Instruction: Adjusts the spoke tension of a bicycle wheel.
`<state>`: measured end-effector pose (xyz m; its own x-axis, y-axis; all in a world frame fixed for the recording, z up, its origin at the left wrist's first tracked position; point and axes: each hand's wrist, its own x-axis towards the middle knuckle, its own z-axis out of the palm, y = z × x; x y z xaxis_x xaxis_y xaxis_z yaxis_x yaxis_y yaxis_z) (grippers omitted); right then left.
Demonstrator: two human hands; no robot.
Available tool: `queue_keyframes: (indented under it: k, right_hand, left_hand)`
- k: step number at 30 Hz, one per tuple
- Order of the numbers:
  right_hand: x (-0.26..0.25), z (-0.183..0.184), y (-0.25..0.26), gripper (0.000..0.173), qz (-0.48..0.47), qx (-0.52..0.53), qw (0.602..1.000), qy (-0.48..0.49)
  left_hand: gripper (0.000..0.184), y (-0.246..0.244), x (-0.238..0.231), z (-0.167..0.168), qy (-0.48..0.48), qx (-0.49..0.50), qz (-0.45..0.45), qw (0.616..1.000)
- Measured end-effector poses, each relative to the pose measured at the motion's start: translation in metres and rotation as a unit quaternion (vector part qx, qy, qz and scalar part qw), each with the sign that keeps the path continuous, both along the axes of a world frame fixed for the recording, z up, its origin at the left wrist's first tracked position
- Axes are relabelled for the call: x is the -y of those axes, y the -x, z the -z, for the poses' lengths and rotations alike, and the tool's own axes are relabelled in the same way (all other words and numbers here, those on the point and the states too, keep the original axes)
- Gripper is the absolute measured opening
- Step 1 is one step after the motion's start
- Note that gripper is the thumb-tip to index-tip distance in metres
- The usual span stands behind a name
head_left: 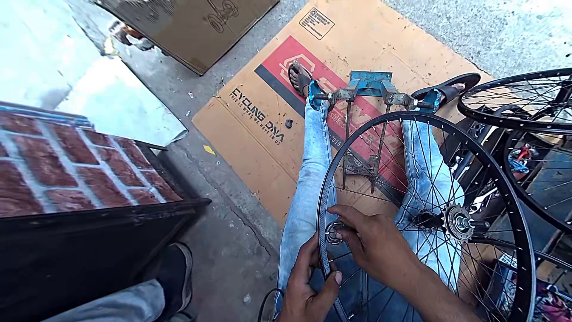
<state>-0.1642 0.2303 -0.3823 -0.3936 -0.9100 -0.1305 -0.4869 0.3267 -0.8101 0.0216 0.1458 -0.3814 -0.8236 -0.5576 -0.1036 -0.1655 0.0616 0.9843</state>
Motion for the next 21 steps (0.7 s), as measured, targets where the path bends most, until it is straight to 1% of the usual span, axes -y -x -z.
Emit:
queue_keyframes:
  k: [2,4,5,6,7,9,12,14,15,17,19,21]
  right_hand:
    - [0.001,-0.001,-0.002,0.031,0.016,0.018,1.000,-0.005]
    - [0.001,0.000,0.002,0.029,0.033,0.105,0.994,-0.019]
    - [0.002,-0.001,0.003,0.028,0.043,0.134,0.990,-0.027]
    - [0.004,-0.003,0.002,0.027,0.058,0.140,0.988,-0.036]
    - [0.006,-0.006,-0.002,0.027,0.075,0.127,0.988,-0.045]
    - [0.011,-0.014,-0.008,0.029,0.089,0.054,0.993,-0.064]
    - [0.018,-0.020,-0.014,0.034,0.055,-0.107,0.990,-0.067]
    - [0.020,-0.024,-0.015,0.032,0.033,-0.171,0.983,-0.065]
    - [0.020,-0.026,-0.014,0.031,0.023,-0.186,0.980,-0.066]
    - [0.020,-0.028,-0.008,0.032,-0.001,-0.177,0.982,-0.071]
    - [0.019,-0.027,0.000,0.023,-0.031,-0.149,0.986,-0.064]
    - [0.020,-0.025,0.004,0.014,-0.049,-0.153,0.986,-0.046]
  left_hand:
    - [0.072,-0.001,0.000,0.000,0.000,0.002,0.003,1.000]
    - [0.072,-0.002,0.000,-0.001,0.001,0.007,0.007,1.000]
    - [0.073,-0.002,0.000,-0.002,0.002,0.010,0.008,1.000]
    - [0.073,-0.001,0.000,-0.002,0.006,0.013,0.006,1.000]
    - [0.073,-0.001,0.000,-0.002,0.011,0.015,0.004,1.000]
    - [0.073,-0.002,0.000,-0.002,0.015,0.017,0.005,1.000]
    - [0.075,-0.001,0.000,-0.002,0.012,0.030,0.000,0.999]
    - [0.073,-0.001,0.000,-0.001,0.023,0.036,-0.015,0.999]
    - [0.071,0.000,0.000,0.000,0.030,0.035,-0.026,0.999]
    - [0.060,0.006,0.003,0.002,0.031,0.024,-0.063,0.997]
    - [0.044,0.020,0.008,-0.001,0.012,0.031,-0.116,0.993]
    - [0.039,0.038,0.010,-0.009,-0.010,0.068,-0.158,0.985]
